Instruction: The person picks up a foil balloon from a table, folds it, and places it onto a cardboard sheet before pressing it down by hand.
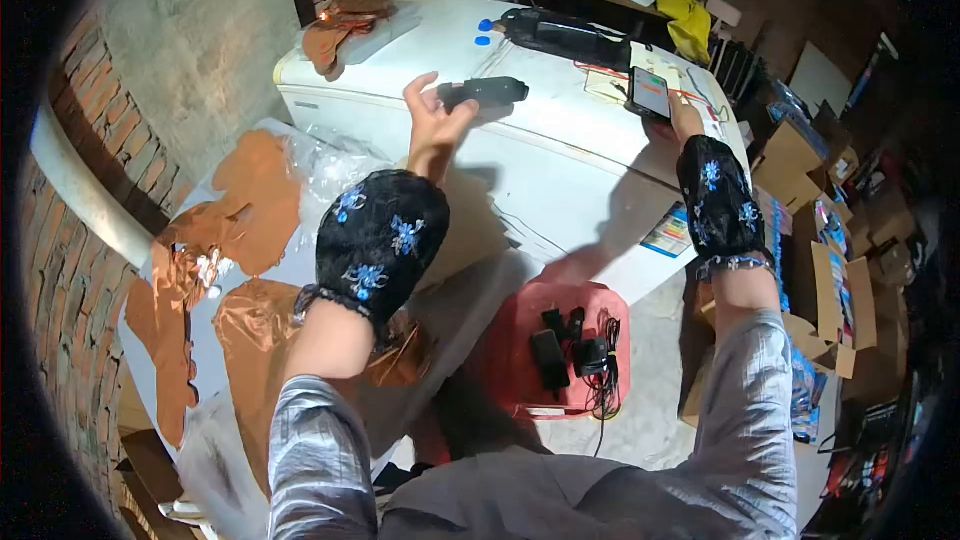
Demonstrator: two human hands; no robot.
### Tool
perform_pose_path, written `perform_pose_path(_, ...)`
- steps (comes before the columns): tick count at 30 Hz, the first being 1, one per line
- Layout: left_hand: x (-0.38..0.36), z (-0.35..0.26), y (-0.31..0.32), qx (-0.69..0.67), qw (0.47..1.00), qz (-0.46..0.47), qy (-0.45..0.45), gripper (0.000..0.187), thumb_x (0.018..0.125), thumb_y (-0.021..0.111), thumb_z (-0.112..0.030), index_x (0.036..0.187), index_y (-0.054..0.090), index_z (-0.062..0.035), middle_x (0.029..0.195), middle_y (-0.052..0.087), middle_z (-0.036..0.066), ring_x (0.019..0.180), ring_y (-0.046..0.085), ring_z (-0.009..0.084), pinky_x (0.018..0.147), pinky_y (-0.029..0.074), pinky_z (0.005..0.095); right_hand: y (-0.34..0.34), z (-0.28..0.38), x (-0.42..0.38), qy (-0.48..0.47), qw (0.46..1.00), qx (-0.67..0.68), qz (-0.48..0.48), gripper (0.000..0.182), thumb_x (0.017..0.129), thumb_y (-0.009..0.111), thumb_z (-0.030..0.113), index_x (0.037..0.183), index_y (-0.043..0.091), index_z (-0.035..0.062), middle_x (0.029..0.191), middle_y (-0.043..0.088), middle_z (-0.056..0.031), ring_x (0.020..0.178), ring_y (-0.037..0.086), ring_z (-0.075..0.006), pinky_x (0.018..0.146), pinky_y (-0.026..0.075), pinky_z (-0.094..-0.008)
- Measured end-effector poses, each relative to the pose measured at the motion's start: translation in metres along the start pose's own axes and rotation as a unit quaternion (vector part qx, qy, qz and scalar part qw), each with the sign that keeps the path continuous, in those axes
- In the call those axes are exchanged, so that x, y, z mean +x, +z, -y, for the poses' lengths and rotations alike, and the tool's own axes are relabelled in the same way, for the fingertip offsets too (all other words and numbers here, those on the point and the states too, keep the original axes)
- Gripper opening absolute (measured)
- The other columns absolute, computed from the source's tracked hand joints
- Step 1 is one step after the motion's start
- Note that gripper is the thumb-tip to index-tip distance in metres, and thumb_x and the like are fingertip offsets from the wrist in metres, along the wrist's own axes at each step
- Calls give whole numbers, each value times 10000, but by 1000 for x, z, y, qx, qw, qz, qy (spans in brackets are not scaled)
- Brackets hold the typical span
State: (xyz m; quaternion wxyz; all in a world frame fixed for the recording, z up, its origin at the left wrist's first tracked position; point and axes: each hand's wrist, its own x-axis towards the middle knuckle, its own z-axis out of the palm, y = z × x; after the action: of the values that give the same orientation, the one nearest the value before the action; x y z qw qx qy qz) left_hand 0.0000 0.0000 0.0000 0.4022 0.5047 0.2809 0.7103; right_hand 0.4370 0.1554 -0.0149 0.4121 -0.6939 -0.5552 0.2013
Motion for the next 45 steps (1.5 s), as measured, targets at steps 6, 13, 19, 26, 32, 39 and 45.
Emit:
perform_pose_path(6,42,43,26,115,991,43,62,651,808,718,-49,1310,304,-17,1219,524,161,1099,552,219,952,457,347,-31,21,-59,-66,995,74,12,604,930,533,497,1283,574,9,1178,610,-114,963,591,-179,804,512,-336)
perform_pose_path(13,46,69,46,449,890,-32,70,641,756,752,-384,1261,457,-123,1203,628,74,1196,488,236,1101,107,448,-30,54,-303,-86,953,259,134,500,1038,432,416,1303,534,3,1285,566,-124,1135,592,-216,879,531,-341)
perform_pose_path(19,56,85,52,484,872,-30,63,636,750,754,-416,1263,456,-188,1348,510,75,1383,300,231,1108,-25,598,2,-12,-433,88,909,383,140,378,1050,430,305,1288,516,24,1169,608,-94,1021,627,-169,834,528,-287)
perform_pose_path(26,62,93,56,530,848,-15,23,679,761,750,-397,1318,425,-185,1433,459,117,1486,140,299,1126,-26,615,12,-33,-472,177,874,431,140,366,1056,429,291,1273,521,11,1220,608,-119,1060,632,-228,863,545,-350)
perform_pose_path(32,57,84,48,515,857,28,15,776,753,722,-419,1398,371,-170,1489,400,155,1502,78,317,1126,-30,615,16,-18,-467,175,865,443,160,362,1060,421,281,1283,514,11,1229,605,-139,1067,626,-238,881,538,-360)
perform_pose_path(39,21,-5,-5,383,923,34,-7,680,784,716,-399,1353,460,-129,1423,491,156,1454,263,293,1140,119,565,37,-3,-455,139,867,424,223,325,1063,413,221,1280,520,4,1142,646,-107,1012,638,-183,867,509,-303)
perform_pose_path(45,-88,-199,-78,416,909,-18,-22,422,935,625,-233,1296,542,-29,1312,569,104,1162,538,187,1031,388,307,76,-31,-447,2,870,418,261,277,1057,417,209,1189,555,8,1047,658,-88,934,645,-166,851,504,-290)
